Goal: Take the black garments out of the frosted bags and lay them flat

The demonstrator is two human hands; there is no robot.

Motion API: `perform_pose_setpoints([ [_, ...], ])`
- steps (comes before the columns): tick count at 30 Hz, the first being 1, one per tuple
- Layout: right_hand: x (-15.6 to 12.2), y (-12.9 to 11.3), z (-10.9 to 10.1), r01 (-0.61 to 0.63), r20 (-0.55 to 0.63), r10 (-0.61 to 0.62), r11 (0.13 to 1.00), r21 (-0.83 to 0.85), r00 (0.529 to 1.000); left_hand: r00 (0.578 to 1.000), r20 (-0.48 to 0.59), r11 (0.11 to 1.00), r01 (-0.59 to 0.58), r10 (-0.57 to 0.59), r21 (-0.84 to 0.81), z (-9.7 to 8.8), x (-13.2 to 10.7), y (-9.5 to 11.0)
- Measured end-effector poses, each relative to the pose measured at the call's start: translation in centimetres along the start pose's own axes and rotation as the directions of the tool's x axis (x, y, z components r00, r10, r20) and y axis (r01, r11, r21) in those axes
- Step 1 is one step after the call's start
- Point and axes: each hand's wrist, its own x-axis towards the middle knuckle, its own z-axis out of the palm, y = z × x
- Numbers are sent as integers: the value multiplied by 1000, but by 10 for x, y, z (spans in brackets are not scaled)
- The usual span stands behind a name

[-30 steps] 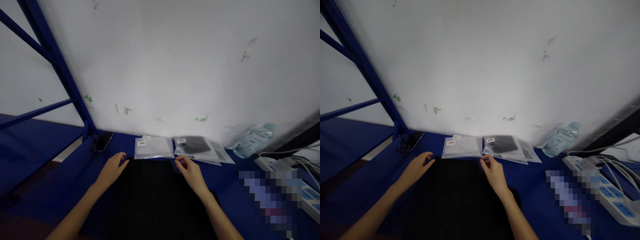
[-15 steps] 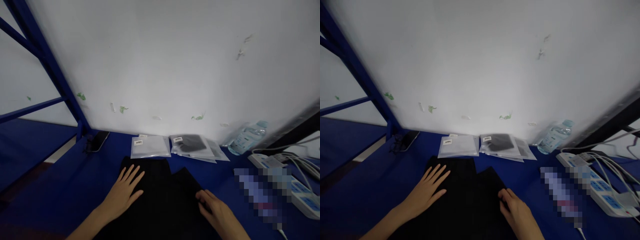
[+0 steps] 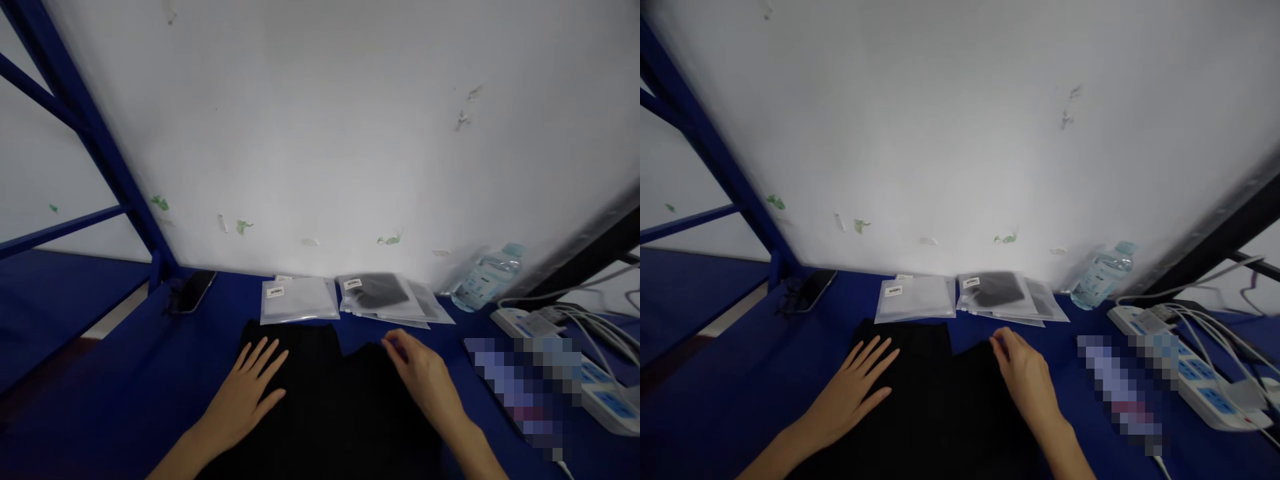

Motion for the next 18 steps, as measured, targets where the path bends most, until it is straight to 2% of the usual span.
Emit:
perform_pose_setpoints([
  [5,-23,-1,22,67,82,-64,997,-34,995,999,-44,1000,-10,9,-12,2,0,-1],
  [10,-14,15,27,115,96,-113,993,-18,989,1000,-6,1000,6,-6,1,4,1,-1],
  [12,-2,23,21,120,60,-118,992,-34,991,1000,-11,1000,8,-8,4,4,1,-1],
  [16,28,36,11,44,-142,-67,986,-159,988,1000,-5,1000,3,-3,12,5,1,-1],
  [18,41,37,13,78,-182,-120,972,-224,976,1000,-2,1000,2,-2,9,4,1,-1],
])
